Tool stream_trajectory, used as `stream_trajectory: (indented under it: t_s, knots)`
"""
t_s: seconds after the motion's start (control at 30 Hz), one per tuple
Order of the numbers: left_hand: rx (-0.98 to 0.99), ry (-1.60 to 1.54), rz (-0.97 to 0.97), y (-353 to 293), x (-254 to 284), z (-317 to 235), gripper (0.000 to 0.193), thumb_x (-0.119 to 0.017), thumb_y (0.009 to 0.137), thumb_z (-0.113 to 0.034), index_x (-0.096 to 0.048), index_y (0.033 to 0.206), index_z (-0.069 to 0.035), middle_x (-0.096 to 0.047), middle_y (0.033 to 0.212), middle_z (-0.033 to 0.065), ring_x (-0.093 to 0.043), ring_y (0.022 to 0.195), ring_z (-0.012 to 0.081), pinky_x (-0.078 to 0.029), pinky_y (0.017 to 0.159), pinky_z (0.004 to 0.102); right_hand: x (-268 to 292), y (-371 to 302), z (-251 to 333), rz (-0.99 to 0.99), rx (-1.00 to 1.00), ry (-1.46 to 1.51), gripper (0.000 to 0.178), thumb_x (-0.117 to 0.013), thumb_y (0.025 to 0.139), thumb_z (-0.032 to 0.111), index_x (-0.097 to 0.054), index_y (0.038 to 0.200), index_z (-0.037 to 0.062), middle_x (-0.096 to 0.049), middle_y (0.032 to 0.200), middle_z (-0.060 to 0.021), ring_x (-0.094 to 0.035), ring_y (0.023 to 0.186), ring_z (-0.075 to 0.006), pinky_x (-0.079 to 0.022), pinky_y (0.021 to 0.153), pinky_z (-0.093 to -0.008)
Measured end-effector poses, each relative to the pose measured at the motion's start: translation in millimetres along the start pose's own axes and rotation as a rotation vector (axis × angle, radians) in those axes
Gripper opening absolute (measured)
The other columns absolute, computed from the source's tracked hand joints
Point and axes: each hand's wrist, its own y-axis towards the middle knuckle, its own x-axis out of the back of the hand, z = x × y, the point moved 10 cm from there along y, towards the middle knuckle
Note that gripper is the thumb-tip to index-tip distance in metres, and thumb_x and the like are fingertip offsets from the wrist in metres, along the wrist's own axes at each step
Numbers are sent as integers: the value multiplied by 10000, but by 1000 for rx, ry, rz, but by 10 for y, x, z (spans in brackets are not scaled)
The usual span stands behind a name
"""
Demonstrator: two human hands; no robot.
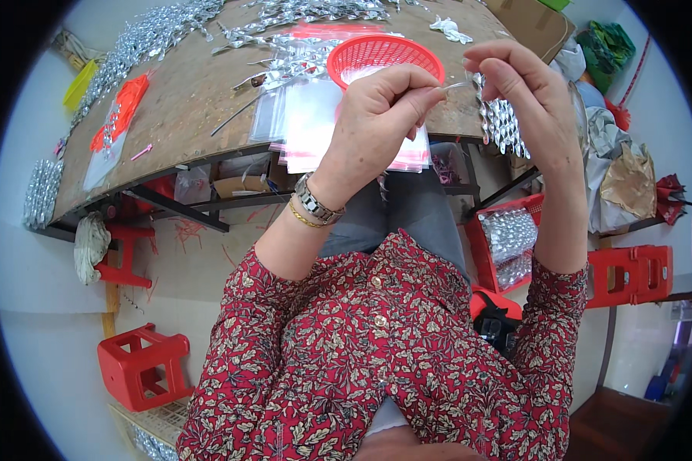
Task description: Assembling and checking small silver-colored toy components at a factory workbench.
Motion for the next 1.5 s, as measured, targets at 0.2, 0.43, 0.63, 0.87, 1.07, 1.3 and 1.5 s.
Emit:
stream_trajectory:
  t_s: [0.2, 0.43, 0.63, 0.87, 1.07, 1.3, 1.5]
  knots:
    - [-53, 105, -9, 6, -9, -35, 77, -607, 856, -62, -638, 891, 0, -568, 690, -24, -498, 615, 29, -407, 540, 194, -148, -39, 24, 72, -9, -162, 188, -555, 912, 142, -628, 997, -8, -612, 826, -6, -528, 721, -64, -434, 670, -202]
    - [-68, 170, -16, 19, 10, -24, 77, -610, 853, -58, -637, 892, 2, -569, 692, -15, -498, 624, 32, -410, 549, 200, -196, -59, 41, 114, -24, -235, 95, -589, 867, 85, -606, 887, -6, -562, 738, 8, -507, 671, -57, -414, 610, -202]
    - [-56, 48, 7, 20, -21, 2, 88, -596, 867, -62, -634, 905, 8, -567, 694, -21, -504, 614, 32, -414, 546, 192, -182, -90, -135, 91, -141, 64, 87, -578, 882, 99, -601, 874, 15, -586, 762, 9, -509, 665, -47, -417, 616, -193]
    - [-41, -57, 10, 54, 48, 136, 95, -592, 876, -72, -634, 912, 5, -582, 703, -12, -514, 606, 34, -420, 539, 188, -250, -226, -411, -19, -301, 515, 102, -581, 903, 133, -616, 924, 40, -645, 821, -29, -533, 675, -40, -444, 640, -185]
    - [63, -243, -41, 61, 67, 415, 84, -589, 881, -79, -628, 910, -11, -584, 692, 4, -530, 592, 51, -434, 533, 189, -375, -309, -556, -144, -296, 871, 86, -564, 918, 124, -600, 925, 47, -663, 924, -91, -518, 674, -46, -442, 655, -184]
    - [113, -317, -31, 17, 20, 565, 87, -584, 888, -97, -620, 908, -20, -565, 671, -1, -514, 566, 57, -424, 518, 188, -451, -379, -558, -252, -258, 840, 82, -521, 930, 81, -578, 898, 31, -636, 1058, -152, -462, 670, -51, -416, 656, -192]
    - [133, -272, -33, -42, 2, 570, 93, -579, 890, -100, -625, 899, -20, -569, 671, -9, -512, 572, 45, -421, 521, 183, -406, -371, -335, -230, -10, 390, 33, -546, 897, 17, -576, 905, 8, -647, 1069, -122, -557, 813, -80, -449, 737, -218]
